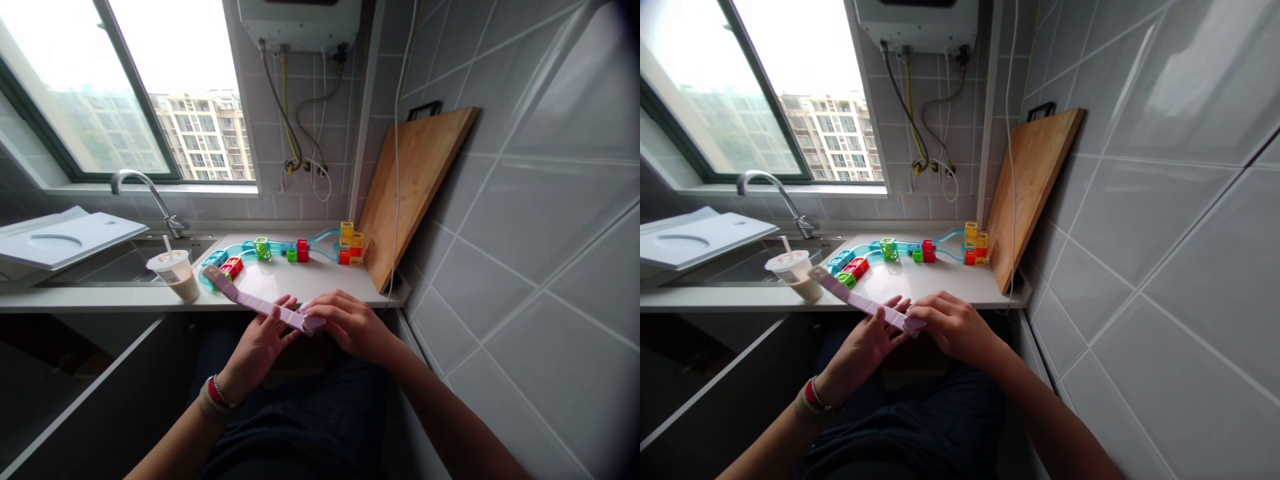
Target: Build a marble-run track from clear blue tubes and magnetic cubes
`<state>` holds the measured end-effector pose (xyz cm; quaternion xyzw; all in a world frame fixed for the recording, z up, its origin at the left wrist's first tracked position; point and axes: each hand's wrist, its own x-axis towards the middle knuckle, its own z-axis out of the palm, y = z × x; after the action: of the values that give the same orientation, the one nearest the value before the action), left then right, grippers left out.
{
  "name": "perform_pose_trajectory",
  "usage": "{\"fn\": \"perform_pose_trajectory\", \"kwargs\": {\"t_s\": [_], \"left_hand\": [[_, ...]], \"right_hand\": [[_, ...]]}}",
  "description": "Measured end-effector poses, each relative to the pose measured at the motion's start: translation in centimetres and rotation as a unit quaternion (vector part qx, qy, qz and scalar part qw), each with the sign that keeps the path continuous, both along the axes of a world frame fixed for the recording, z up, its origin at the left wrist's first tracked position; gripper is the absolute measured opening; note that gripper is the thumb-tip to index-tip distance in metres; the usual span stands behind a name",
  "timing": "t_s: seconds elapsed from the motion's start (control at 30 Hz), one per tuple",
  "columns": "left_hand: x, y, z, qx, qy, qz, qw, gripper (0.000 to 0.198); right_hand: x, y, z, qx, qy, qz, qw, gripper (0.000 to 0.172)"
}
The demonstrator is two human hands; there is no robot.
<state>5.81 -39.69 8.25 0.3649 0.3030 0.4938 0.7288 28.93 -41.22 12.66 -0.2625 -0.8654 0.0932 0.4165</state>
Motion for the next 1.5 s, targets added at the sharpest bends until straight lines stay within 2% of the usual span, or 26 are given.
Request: {"fn": "perform_pose_trajectory", "kwargs": {"t_s": [0.13,0.23,0.33,0.47,0.57,0.63,0.7,0.77,0.87,0.97,1.03,1.13,1.2,1.33,1.5], "left_hand": [[0.1,-0.2,-0.2,-0.092,-0.022,-0.141,0.986,0.047],[0.4,-0.3,-1.4,-0.118,-0.045,-0.165,0.978,0.040],[0.8,-0.5,-2.5,-0.088,-0.053,-0.120,0.988,0.025],[1.6,-0.8,-2.5,0.012,0.013,-0.035,0.999,0.029],[1.5,-0.8,-2.0,0.101,0.092,0.082,0.987,0.040],[1.2,-0.6,-1.7,0.144,0.154,0.138,0.968,0.041],[0.8,-0.4,-1.6,0.180,0.213,0.151,0.948,0.038],[0.4,-0.4,-1.6,0.207,0.258,0.140,0.933,0.033],[0.1,-0.4,-1.9,0.228,0.307,0.140,0.913,0.023],[-0.3,-0.4,-2.3,0.235,0.336,0.123,0.904,0.022],[-0.5,-0.2,-2.7,0.241,0.340,0.096,0.904,0.027],[-0.4,0.1,-3.2,0.237,0.322,0.074,0.914,0.039],[-0.2,0.4,-3.4,0.212,0.301,0.054,0.928,0.050],[0.4,0.8,-3.6,0.163,0.270,0.027,0.948,0.063],[0.6,0.7,-3.0,0.174,0.236,0.002,0.956,0.048]], "right_hand": [[-0.2,0.7,-0.7,0.041,-0.022,-0.039,0.998,0.031],[-0.3,0.8,-0.9,0.039,-0.037,-0.023,0.998,0.030],[-0.3,0.5,-0.5,0.021,-0.037,0.005,0.999,0.034],[0.0,0.0,0.0,-0.024,-0.018,-0.003,1.000,0.038],[0.1,0.2,-0.1,-0.064,0.025,-0.058,0.996,0.047],[0.1,0.5,-0.4,-0.136,0.061,-0.062,0.987,0.041],[-0.2,0.6,-0.9,-0.254,0.083,-0.005,0.964,0.030],[-0.8,0.7,-1.4,-0.352,0.107,0.046,0.929,0.032],[-1.8,0.7,-2.3,-0.427,0.153,0.057,0.890,0.045],[-2.5,0.6,-2.8,-0.482,0.163,0.077,0.857,0.047],[-2.5,0.4,-2.8,-0.469,0.160,0.070,0.866,0.044],[-2.4,0.3,-2.7,-0.398,0.147,0.030,0.905,0.035],[-2.3,0.4,-2.7,-0.368,0.139,0.007,0.919,0.031],[-2.3,1.1,-3.4,-0.375,0.154,-0.012,0.914,0.033],[-1.9,2.1,-3.9,-0.400,0.220,-0.022,0.890,0.037]]}}
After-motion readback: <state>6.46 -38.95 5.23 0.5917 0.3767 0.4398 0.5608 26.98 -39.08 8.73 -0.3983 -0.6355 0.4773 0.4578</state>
